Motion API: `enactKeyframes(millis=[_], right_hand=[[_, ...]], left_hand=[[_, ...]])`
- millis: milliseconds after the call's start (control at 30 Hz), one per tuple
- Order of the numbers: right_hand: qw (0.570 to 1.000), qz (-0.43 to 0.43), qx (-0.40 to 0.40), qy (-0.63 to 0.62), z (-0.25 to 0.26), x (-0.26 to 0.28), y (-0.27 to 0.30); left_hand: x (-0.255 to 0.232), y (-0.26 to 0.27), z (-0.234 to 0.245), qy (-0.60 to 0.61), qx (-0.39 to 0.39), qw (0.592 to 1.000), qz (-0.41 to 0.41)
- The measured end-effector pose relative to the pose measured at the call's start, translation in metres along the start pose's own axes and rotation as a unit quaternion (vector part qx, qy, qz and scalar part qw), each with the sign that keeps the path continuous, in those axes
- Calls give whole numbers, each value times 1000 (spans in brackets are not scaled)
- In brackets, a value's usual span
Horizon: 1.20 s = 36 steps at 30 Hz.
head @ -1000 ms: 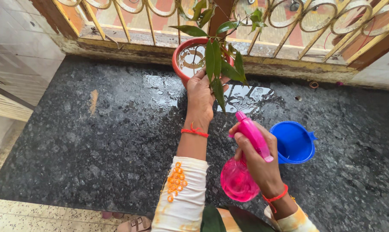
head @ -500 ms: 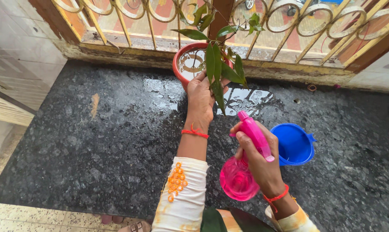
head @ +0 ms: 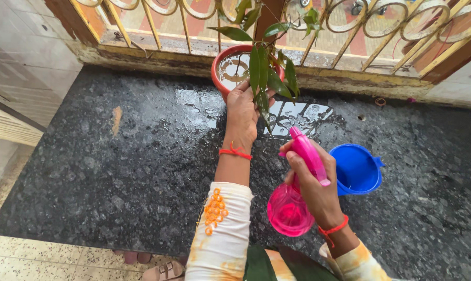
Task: The person sprays water onto the leaves of a potted plant using a pink spray bottle. They hold the plant with one hand while spraying with the other, occasionally adjusting the plant's position.
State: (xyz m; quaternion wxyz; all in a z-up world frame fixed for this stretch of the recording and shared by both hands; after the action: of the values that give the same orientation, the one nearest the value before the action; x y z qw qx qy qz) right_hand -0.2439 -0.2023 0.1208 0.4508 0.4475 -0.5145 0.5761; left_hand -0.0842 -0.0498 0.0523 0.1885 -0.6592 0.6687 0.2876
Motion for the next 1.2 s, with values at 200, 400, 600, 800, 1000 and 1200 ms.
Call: enactKeyframes(millis=[200,400,600,800,1000,1200], right_hand=[[1000,14,-5,18,1,3,-3],[999,-30,1,15,5,-7,-2],[1000,16,1,14,-1,-4,0],[1000,15,-2,11,-2,1,-1],[1000,20,3,0,-5,-1,1],[1000,16,-18,-12,-5,-2,-1]], left_hand=[[-4,5,0,2,-8,1000,6],[-12,8,8,31,19,999,-11],[-30,14,6,-32,-5,999,-30],[-35,22,7,-121,8,991,-61],[-46,14,15,-81,-2,994,-70],[-51,18,23,-73,-30,994,-75]])
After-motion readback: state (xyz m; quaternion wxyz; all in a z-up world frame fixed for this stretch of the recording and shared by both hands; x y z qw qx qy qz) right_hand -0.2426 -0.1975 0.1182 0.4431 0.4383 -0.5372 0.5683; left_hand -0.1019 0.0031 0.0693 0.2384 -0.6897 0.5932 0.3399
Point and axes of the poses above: each hand's wrist, its own y-axis away from the middle knuckle, its own z-axis out of the back of the hand, x = y × z, the point moved 2 cm from there along -y, towards the middle knuckle, and after that the axes turned 5 degrees about z, right-handed, at the moved point
